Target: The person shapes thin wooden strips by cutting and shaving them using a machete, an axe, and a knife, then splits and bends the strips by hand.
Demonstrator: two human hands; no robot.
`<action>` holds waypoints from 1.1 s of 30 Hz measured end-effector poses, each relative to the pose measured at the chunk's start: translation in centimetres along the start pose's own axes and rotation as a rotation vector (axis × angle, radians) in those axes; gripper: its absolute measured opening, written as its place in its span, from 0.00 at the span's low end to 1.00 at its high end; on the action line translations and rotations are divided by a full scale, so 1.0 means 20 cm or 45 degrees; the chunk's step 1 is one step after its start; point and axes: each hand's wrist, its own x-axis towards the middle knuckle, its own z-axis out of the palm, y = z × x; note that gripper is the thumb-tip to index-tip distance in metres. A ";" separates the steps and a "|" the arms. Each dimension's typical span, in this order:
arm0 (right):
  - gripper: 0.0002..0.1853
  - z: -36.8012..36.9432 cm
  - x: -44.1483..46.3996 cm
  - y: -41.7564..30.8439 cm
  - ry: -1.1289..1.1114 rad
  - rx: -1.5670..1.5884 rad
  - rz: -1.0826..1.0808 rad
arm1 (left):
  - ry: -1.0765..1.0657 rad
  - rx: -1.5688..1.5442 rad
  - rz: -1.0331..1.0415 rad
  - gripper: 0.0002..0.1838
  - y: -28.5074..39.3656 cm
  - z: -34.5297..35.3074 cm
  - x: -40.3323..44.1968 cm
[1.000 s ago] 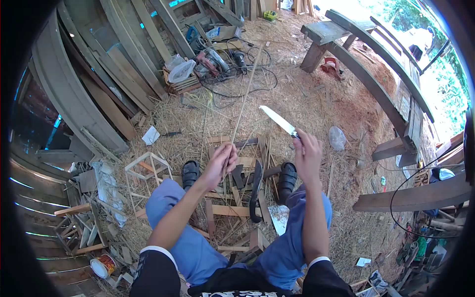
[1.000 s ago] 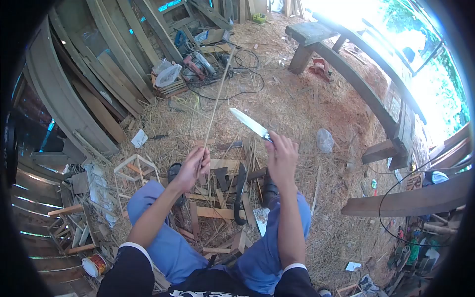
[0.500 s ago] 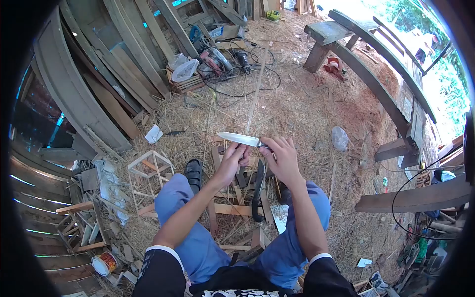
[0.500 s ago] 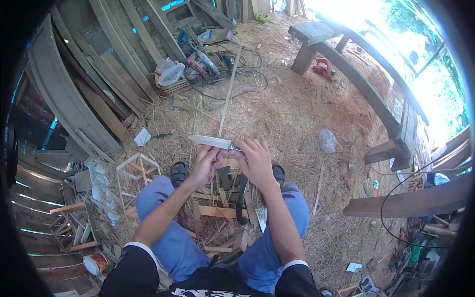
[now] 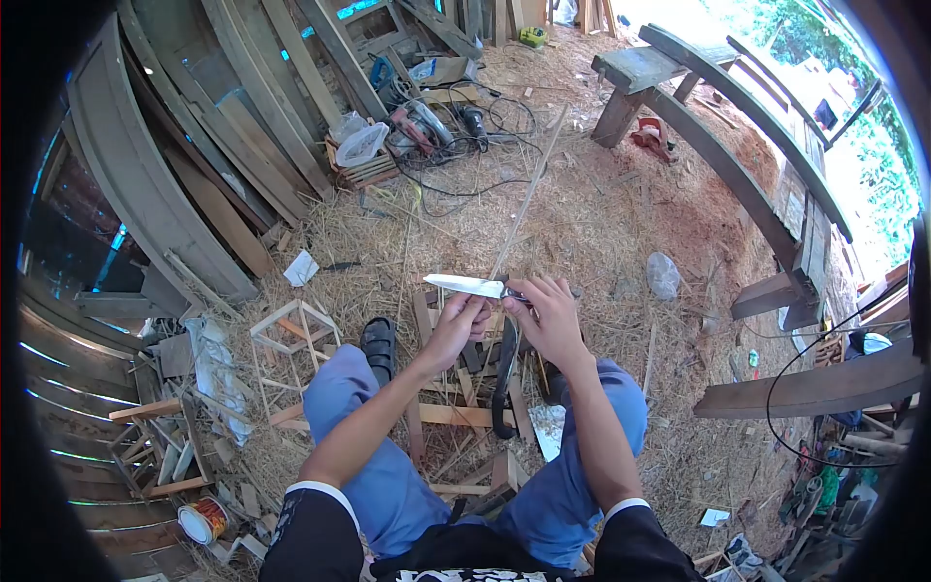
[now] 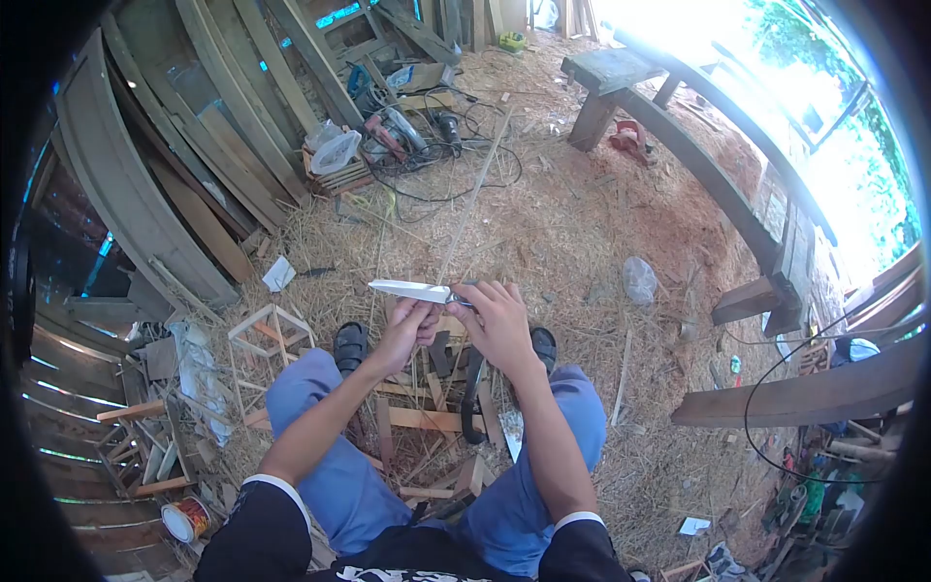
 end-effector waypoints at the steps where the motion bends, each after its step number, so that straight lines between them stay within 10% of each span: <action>1: 0.16 0.01 0.00 0.01 0.026 0.003 -0.014 | 0.004 0.022 0.015 0.14 0.00 0.00 0.00; 33: 0.14 -0.11 -0.01 0.15 0.315 -0.284 0.045 | -0.150 -0.244 -0.285 0.14 0.13 -0.04 -0.17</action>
